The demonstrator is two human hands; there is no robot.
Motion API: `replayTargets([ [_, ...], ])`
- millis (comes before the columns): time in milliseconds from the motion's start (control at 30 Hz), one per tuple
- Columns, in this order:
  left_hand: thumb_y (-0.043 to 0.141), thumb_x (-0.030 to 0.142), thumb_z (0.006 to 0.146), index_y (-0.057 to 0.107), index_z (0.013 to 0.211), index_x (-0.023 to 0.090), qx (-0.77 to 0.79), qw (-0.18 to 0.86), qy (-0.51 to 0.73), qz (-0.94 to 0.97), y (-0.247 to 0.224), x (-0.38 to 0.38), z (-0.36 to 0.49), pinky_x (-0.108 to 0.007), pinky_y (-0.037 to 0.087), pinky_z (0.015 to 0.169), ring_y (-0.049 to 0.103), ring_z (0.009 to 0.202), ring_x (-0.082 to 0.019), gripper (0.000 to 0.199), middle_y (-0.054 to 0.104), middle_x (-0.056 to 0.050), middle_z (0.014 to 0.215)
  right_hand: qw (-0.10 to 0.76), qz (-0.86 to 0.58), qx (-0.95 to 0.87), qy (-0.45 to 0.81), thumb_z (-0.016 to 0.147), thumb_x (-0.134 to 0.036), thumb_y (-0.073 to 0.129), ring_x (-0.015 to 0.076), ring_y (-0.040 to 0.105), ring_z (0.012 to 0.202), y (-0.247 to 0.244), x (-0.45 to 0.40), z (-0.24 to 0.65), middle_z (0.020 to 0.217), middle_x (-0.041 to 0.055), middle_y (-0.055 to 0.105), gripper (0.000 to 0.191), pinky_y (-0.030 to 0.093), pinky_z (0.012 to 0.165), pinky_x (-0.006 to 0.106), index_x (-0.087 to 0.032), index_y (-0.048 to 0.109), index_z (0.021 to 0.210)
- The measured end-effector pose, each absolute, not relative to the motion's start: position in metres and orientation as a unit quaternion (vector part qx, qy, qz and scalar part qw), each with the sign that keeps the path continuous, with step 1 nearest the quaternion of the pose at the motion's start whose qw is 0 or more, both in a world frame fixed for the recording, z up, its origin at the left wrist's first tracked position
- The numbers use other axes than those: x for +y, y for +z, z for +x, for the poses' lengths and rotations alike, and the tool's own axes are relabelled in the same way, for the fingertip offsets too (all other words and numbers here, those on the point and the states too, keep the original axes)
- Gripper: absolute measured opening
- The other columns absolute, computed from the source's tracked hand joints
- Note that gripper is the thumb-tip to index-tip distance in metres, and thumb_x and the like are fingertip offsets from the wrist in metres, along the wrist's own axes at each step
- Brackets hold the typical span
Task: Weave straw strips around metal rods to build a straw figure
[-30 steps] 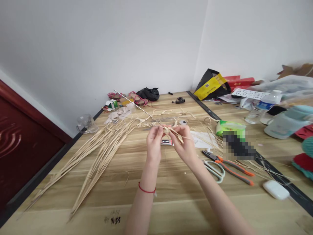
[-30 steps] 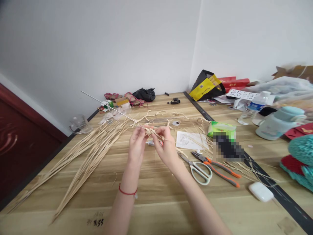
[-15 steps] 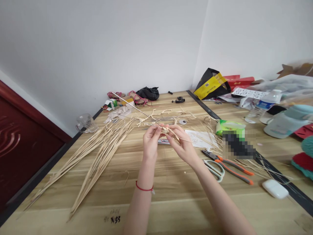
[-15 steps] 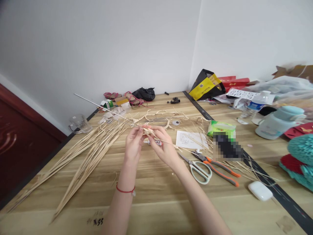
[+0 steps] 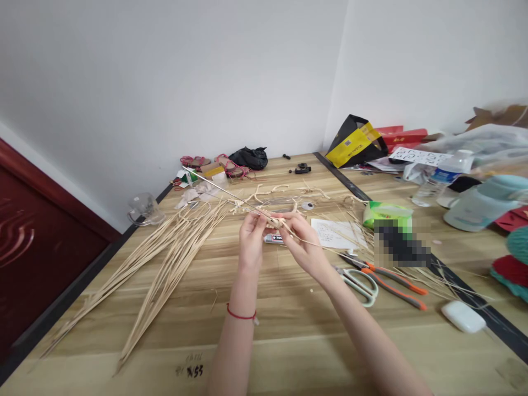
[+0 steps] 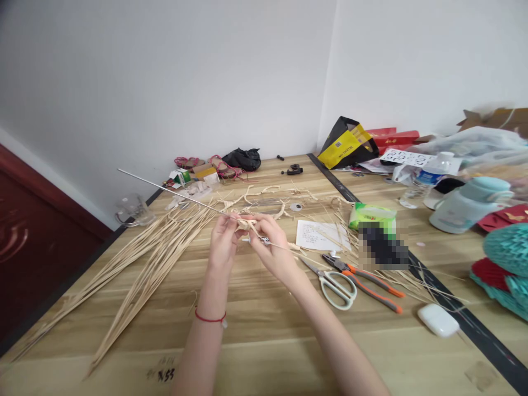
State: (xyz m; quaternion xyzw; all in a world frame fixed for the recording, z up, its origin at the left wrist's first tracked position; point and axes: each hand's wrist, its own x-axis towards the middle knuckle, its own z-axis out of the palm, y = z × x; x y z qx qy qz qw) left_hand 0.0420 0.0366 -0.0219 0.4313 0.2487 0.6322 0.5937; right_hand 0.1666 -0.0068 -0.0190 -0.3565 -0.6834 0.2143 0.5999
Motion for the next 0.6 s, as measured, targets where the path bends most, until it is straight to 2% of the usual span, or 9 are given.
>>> replayTargets([
  [267,0.08,0.047,0.066,0.059,0.077,0.019,0.199,0.624,0.633,0.413,-0.0197,0.0376,0.048,-0.021,0.045,0.061,0.06,0.063,-0.01,0.037,0.069,0.0,0.073,0.597,-0.337,-0.688,0.238,0.089,-0.015,0.051,0.0221,0.057,0.109,-0.0188,-0.0055,0.1642,0.107,0.0085,0.063,0.016,0.045,0.089,0.037,-0.022,0.049,0.075],
  [467,0.08,0.046,0.067,0.06,0.078,0.02,0.19,0.628,0.638,0.403,-0.0224,0.0367,0.0509,-0.021,0.044,0.059,0.053,0.056,-0.008,0.035,0.069,0.001,0.074,0.599,-0.346,-0.687,0.224,0.088,-0.018,0.053,0.0214,0.058,0.098,-0.0194,-0.0051,0.1647,0.099,0.0073,0.064,0.015,0.046,0.083,0.035,-0.022,0.048,0.074],
  [600,0.078,0.047,0.069,0.062,0.079,0.02,0.196,0.613,0.638,0.424,-0.0228,0.0367,0.0483,-0.022,0.044,0.061,0.057,0.062,-0.01,0.033,0.069,0.0,0.075,0.598,-0.36,-0.683,0.215,0.088,-0.021,0.053,0.02,0.057,0.085,-0.0193,-0.005,0.1643,0.088,0.0059,0.062,0.016,0.046,0.076,0.034,-0.022,0.047,0.073],
])
